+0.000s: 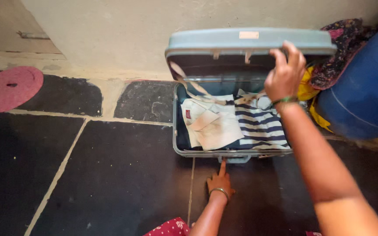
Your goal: The person folds multiple shirts, pairs of pants, and shorts on their lap before packing them neatly inside a suitcase on the floor.
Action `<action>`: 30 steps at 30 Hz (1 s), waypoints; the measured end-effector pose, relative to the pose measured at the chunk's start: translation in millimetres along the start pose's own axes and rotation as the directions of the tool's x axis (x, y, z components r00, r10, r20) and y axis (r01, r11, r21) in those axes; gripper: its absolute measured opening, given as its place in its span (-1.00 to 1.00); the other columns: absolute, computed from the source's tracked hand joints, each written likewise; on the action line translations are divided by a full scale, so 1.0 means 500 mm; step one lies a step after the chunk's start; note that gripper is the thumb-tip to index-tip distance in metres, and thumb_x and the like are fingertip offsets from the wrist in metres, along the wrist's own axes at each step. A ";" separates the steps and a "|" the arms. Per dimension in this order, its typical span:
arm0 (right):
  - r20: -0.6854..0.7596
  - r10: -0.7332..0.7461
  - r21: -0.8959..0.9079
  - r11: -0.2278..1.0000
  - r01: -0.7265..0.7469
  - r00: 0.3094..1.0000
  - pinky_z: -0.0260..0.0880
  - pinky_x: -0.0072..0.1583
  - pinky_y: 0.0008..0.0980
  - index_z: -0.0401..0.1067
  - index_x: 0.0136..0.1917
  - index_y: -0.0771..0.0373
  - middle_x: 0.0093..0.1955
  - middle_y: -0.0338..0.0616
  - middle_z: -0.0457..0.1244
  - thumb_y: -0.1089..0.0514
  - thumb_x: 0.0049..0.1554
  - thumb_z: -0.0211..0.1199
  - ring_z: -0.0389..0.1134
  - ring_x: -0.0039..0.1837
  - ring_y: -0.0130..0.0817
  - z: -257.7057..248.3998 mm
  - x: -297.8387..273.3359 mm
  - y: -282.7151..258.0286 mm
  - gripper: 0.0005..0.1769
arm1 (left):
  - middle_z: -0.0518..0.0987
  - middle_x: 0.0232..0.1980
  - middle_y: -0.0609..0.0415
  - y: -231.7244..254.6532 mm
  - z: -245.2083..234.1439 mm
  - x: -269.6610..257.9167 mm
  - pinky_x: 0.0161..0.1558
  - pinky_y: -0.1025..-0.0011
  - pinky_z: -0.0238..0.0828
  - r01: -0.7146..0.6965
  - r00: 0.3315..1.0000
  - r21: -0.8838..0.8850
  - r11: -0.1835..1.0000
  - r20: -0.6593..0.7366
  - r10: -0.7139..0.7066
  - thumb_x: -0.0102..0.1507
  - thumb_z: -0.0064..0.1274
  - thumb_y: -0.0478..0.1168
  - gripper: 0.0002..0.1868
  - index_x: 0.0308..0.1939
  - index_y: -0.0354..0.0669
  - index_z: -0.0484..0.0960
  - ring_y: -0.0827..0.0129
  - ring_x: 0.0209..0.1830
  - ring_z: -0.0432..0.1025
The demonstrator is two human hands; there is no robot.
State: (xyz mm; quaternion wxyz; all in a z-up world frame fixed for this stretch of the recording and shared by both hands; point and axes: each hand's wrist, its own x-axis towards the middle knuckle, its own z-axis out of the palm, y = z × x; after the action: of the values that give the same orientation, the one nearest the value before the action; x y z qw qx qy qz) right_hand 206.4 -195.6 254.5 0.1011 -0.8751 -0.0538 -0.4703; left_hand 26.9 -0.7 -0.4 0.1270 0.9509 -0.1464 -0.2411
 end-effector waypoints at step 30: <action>0.167 -0.114 0.019 0.993 0.112 0.979 0.20 0.43 0.02 0.20 0.51 0.35 0.45 0.18 0.12 0.39 0.04 0.21 0.10 0.48 0.19 0.355 0.229 0.209 -0.25 | -0.26 0.65 -0.04 -0.001 0.074 0.046 0.20 -0.20 0.23 -0.018 0.999 -0.141 0.990 0.024 0.021 0.09 0.49 0.02 -0.23 0.27 -0.11 0.48 -0.13 0.37 0.13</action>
State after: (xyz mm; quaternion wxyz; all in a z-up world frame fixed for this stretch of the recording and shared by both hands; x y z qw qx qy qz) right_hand 433.2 -257.3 241.4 0.0735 -0.9065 -0.1141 -0.3999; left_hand 28.2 -14.4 -41.5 0.1941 0.9351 -0.1400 -0.2615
